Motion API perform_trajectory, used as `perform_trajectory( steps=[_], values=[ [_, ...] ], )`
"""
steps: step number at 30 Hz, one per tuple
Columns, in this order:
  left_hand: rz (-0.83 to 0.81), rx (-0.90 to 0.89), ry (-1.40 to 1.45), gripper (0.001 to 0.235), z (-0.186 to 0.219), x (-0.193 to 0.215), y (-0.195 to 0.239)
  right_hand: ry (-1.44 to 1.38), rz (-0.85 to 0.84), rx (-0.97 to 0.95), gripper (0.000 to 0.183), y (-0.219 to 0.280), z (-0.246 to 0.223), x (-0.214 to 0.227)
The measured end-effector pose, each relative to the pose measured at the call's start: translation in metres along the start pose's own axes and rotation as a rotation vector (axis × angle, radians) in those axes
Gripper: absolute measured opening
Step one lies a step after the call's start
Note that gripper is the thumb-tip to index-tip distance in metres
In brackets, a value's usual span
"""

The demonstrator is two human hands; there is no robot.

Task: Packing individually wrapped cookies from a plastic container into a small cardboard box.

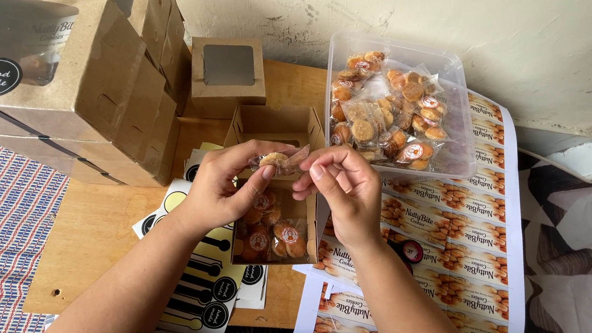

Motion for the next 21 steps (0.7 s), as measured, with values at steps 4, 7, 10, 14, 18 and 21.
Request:
perform_trajectory(
  steps=[4, 7, 10, 14, 18, 21],
  values=[
    [-0.005, -0.001, -0.012, 0.028, -0.001, 0.000, 0.001, -0.047, 0.036, -0.048, 0.018, 0.004, 0.014, 0.008],
    [-0.009, 0.003, -0.017, 0.028, 0.000, -0.002, 0.000, -0.048, 0.056, -0.055, 0.018, 0.004, 0.017, 0.012],
    [-0.015, -0.008, -0.005, 0.026, 0.001, -0.003, 0.000, -0.024, 0.061, -0.056, 0.019, 0.003, 0.017, 0.012],
    [-0.027, 0.015, -0.022, 0.026, -0.010, -0.003, 0.003, 0.025, 0.081, -0.044, 0.022, 0.005, 0.017, 0.014],
    [-0.036, 0.041, -0.044, 0.024, -0.014, -0.006, 0.003, 0.058, 0.083, -0.026, 0.024, 0.004, 0.016, 0.014],
    [-0.032, 0.055, -0.062, 0.023, -0.013, -0.007, 0.001, 0.073, 0.076, -0.030, 0.025, 0.005, 0.014, 0.011]
  ],
)
Point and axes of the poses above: each hand's wrist, its own y-axis away from the middle knuckle, its own x-axis out of the back of the hand, z = x × y, the point moved 10 cm from there along -y, towards the middle knuckle, and after that the axes turned 11 degrees about x, right-handed, at the moved point
